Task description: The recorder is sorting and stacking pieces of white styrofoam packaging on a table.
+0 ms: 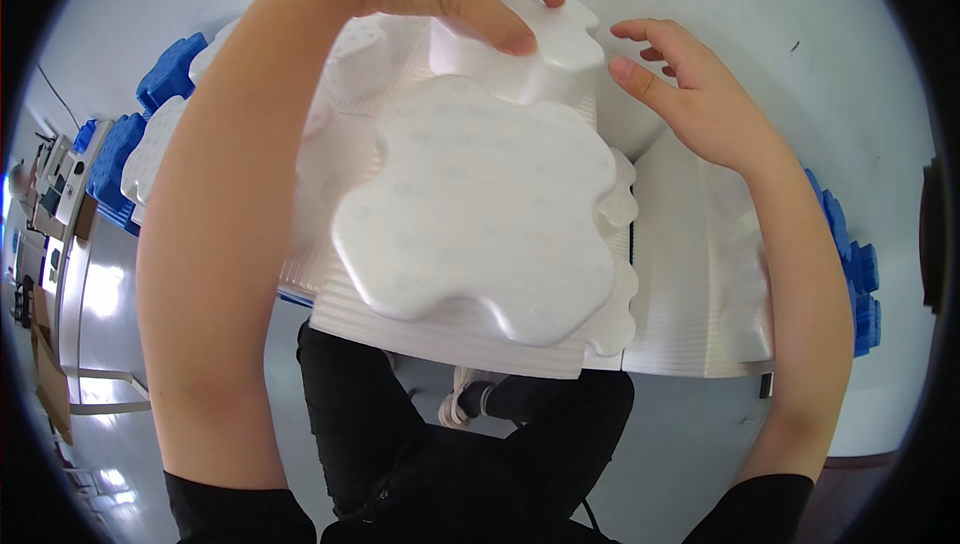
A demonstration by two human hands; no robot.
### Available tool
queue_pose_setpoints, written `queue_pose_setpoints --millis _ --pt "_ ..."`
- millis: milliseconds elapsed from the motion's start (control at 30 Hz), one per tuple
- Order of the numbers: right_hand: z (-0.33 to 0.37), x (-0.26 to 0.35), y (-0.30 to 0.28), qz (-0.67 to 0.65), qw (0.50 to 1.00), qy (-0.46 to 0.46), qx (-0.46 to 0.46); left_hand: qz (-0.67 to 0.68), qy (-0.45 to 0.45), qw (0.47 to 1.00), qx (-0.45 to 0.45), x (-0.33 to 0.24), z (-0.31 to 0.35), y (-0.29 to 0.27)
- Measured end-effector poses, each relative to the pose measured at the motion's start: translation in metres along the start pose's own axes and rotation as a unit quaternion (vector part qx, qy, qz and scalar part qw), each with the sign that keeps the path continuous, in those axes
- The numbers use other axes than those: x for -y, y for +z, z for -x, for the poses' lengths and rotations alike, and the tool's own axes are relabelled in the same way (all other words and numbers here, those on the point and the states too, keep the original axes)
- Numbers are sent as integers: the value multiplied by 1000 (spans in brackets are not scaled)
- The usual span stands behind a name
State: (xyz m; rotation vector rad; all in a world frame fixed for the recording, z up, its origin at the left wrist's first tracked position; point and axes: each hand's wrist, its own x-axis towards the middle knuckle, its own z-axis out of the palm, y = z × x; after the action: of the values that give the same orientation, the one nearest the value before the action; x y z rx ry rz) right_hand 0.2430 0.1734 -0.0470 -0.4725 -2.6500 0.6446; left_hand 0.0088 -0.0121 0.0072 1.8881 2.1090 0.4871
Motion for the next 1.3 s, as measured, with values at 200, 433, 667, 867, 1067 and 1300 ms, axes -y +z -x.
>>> queue_pose_setpoints --millis 200,433,667,867,1067,1300 --pt "17 -9 15 80 992 -86 37 13 -34 999 -21 -70 27 15" --pt "18 4 17 77 988 -47 124 -168 -41 983 -67 -46 -11 53" --pt "20 7 23 89 984 -24 154 -190 -67 979 1 -59 -3 33" --pt "22 7 23 96 986 -29 136 -198 -112 974 -19 -74 -3 40" --pt "18 9 25 90 984 -20 155 -230 -75 970 7 -76 12 44" --pt "17 8 31 71 986 -13 151 -230 -110 967 -10 -72 13 48"
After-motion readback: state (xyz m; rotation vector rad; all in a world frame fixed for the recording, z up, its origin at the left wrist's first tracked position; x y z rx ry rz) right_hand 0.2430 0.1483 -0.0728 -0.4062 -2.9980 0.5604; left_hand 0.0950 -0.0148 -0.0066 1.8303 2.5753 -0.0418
